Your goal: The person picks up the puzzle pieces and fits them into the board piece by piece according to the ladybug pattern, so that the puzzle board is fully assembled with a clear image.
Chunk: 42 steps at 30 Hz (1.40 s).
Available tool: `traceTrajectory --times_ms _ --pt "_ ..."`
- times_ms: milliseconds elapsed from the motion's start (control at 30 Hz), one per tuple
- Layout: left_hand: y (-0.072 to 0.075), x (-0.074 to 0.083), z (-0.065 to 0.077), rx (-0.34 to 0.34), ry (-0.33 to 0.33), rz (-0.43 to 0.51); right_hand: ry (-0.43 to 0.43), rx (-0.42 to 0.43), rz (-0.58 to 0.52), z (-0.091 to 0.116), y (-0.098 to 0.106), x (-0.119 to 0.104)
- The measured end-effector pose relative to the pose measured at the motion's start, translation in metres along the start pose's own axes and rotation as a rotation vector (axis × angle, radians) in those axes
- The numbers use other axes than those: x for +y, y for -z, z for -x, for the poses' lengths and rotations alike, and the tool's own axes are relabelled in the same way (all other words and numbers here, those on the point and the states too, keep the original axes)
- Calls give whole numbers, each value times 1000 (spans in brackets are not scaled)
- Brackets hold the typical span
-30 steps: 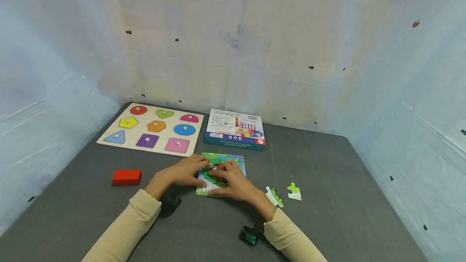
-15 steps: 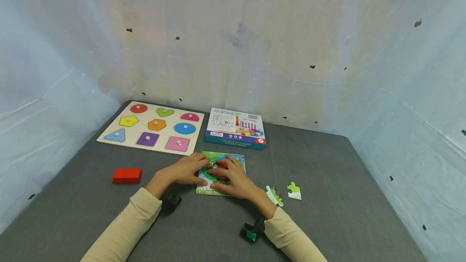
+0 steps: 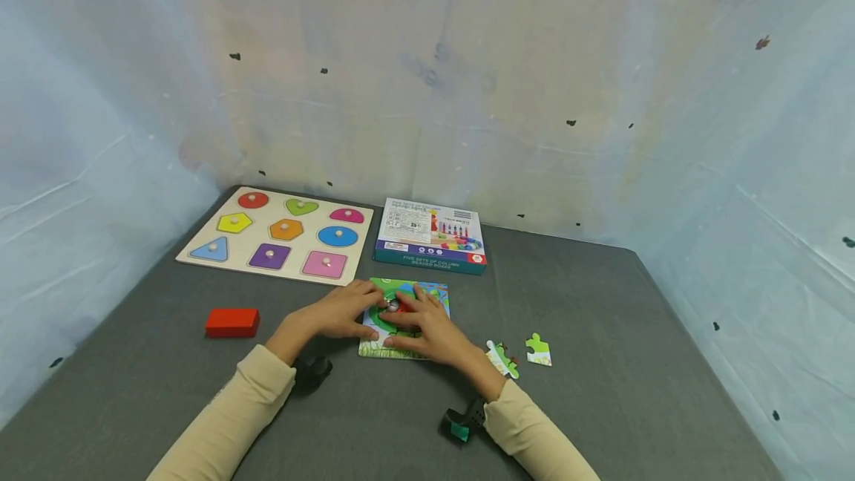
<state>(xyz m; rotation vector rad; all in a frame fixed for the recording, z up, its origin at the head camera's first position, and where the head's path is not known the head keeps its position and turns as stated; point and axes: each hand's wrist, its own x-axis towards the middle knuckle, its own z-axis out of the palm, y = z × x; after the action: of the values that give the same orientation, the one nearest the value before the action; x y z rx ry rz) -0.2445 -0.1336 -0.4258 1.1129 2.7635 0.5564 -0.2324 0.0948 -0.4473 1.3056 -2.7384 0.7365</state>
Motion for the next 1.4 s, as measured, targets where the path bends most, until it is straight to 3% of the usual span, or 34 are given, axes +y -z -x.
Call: traceTrajectory --times_ms 633,900,1267,1400 --pt "-1 3 0 -2 18 5 8 20 65 1 -3 0" --pt "1 3 3 10 -23 -34 10 54 112 0 -5 -3" --pt "0 5 2 -8 8 -39 -22 42 217 -2 -5 -7" --pt "-2 5 1 -7 12 -45 -26 -1 234 -2 -5 -9"
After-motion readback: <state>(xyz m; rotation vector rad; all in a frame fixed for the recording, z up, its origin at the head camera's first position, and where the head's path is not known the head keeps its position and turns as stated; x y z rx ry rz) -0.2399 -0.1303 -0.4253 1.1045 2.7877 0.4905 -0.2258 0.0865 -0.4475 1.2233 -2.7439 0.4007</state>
